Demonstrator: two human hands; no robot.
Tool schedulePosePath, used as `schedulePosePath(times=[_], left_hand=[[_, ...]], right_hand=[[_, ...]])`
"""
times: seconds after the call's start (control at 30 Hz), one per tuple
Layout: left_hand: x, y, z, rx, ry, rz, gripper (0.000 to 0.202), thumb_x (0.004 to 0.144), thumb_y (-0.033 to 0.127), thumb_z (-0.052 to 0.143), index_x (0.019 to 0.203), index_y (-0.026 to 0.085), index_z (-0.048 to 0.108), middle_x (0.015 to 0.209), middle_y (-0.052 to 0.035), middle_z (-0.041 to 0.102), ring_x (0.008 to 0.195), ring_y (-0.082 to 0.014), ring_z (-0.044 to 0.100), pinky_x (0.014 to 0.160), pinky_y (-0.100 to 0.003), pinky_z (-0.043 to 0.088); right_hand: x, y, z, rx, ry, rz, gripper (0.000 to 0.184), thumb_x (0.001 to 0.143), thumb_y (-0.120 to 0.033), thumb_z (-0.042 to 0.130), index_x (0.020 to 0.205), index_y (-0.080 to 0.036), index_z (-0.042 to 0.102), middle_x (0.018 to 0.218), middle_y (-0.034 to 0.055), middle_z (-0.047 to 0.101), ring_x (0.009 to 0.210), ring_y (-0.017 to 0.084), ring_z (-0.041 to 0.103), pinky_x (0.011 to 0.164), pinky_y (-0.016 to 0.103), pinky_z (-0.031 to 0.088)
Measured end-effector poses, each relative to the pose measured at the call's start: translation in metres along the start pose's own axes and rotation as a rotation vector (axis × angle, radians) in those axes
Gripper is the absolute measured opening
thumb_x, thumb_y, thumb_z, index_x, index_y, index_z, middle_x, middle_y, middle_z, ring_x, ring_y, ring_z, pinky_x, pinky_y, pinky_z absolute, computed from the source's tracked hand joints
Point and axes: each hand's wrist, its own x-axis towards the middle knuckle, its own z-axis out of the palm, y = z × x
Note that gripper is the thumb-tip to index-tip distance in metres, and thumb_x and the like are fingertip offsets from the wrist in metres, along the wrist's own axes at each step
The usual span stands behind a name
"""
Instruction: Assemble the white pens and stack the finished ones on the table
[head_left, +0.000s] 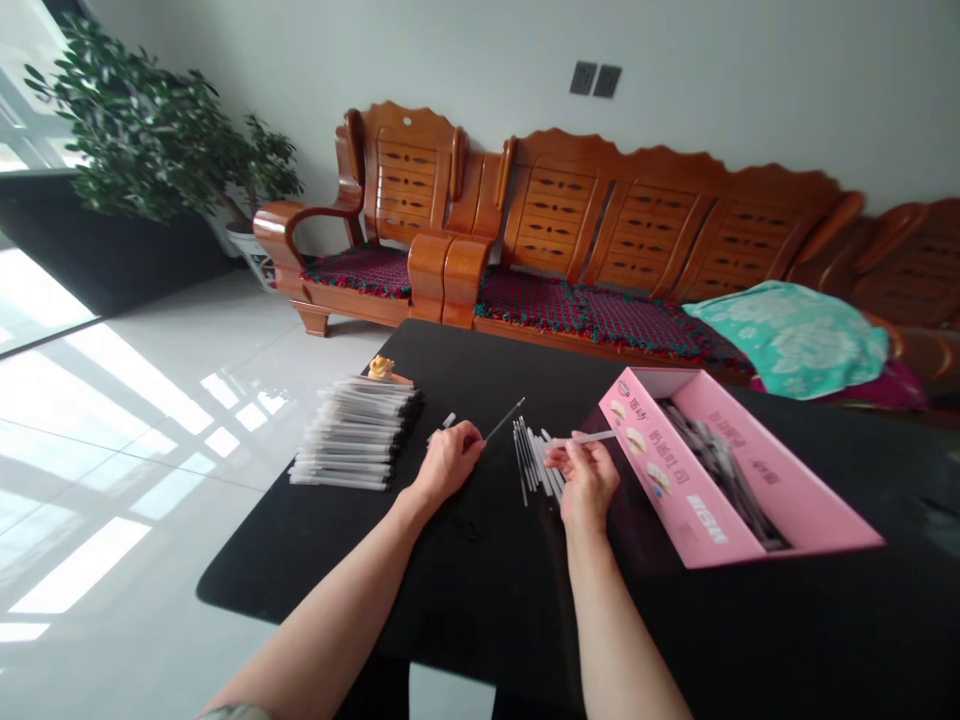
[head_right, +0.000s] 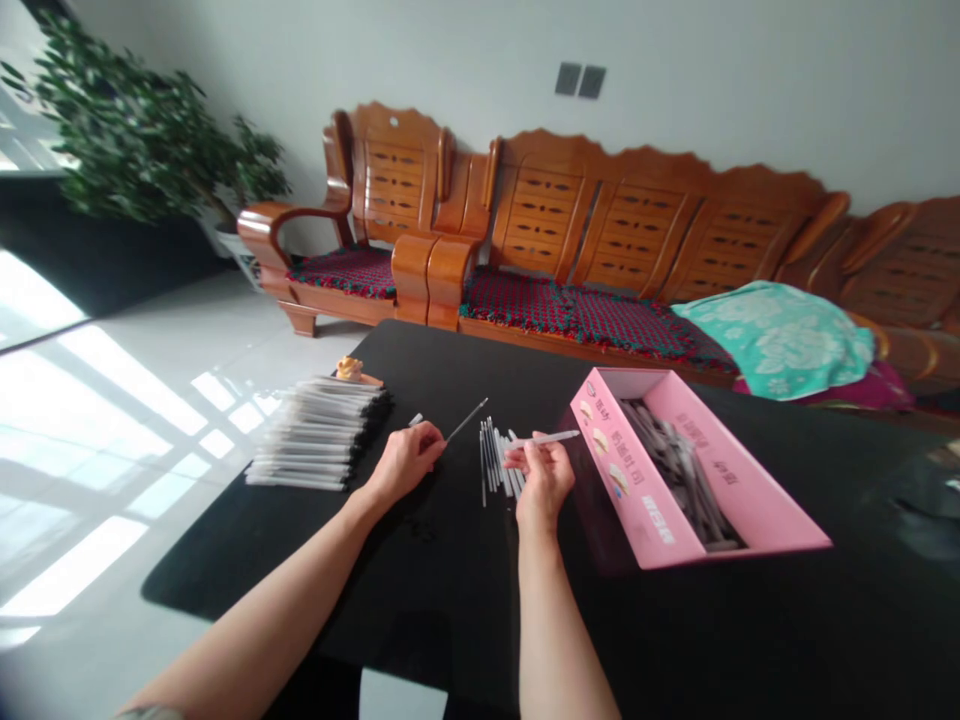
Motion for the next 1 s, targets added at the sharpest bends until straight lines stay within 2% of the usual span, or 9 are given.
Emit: schedulePosePath(times=[0.17,0.53,0.7,0.87,1.0], left_hand=[[0.001,-0.002,-0.004,-0.227,-0.063,0.085,0.022,0.087,0.021,0.051,0.100,0.019,0.068,0.071,0.0018,0.066,0.060,-0.0106,0.060,0.063,-0.022,0.045],[0.003,-0.008,-0.001,-0.142,-0.132,0.237,0.018,0.086,0.018,0.053,0.093,0.020,0.069,0.090,-0.0007,0.067,0.070,-0.0110,0.060,0.077,-0.025,0.047],[0.002,-0.006,-0.003,-0.128,-0.143,0.260,0.019,0.086,0.015,0.052,0.093,0.020,0.069,0.091,-0.0014,0.067,0.074,-0.0126,0.061,0.081,-0.026,0.047],[0.002,-0.003,-0.003,-0.125,-0.145,0.275,0.019,0.086,0.014,0.052,0.091,0.019,0.070,0.090,-0.0018,0.067,0.076,-0.0128,0.061,0.082,-0.026,0.047],[0.002,-0.003,-0.001,-0.148,-0.148,0.257,0.019,0.085,0.015,0.052,0.090,0.019,0.070,0.089,-0.0018,0.067,0.072,-0.0114,0.060,0.077,-0.024,0.047]], right_hand=[[0.010,-0.005,-0.007,0.092,0.054,0.013,0.031,0.069,-0.023,0.076,0.094,-0.013,0.061,0.068,0.0054,0.074,0.052,0.016,0.069,0.048,0.024,0.055],[0.014,-0.002,-0.012,0.100,0.081,-0.009,0.032,0.069,-0.025,0.077,0.095,-0.014,0.061,0.070,0.0048,0.074,0.053,0.017,0.069,0.048,0.026,0.056],[0.012,-0.003,-0.009,0.092,0.068,-0.009,0.031,0.070,-0.024,0.076,0.094,-0.013,0.061,0.070,0.0054,0.074,0.053,0.017,0.069,0.048,0.026,0.055],[0.011,-0.002,-0.008,0.080,0.048,0.005,0.032,0.070,-0.025,0.076,0.096,-0.013,0.061,0.071,0.0057,0.074,0.052,0.016,0.068,0.047,0.026,0.055],[0.009,-0.001,-0.006,0.076,0.021,0.022,0.032,0.070,-0.025,0.076,0.096,-0.013,0.061,0.070,0.0058,0.074,0.051,0.017,0.068,0.045,0.026,0.055]])
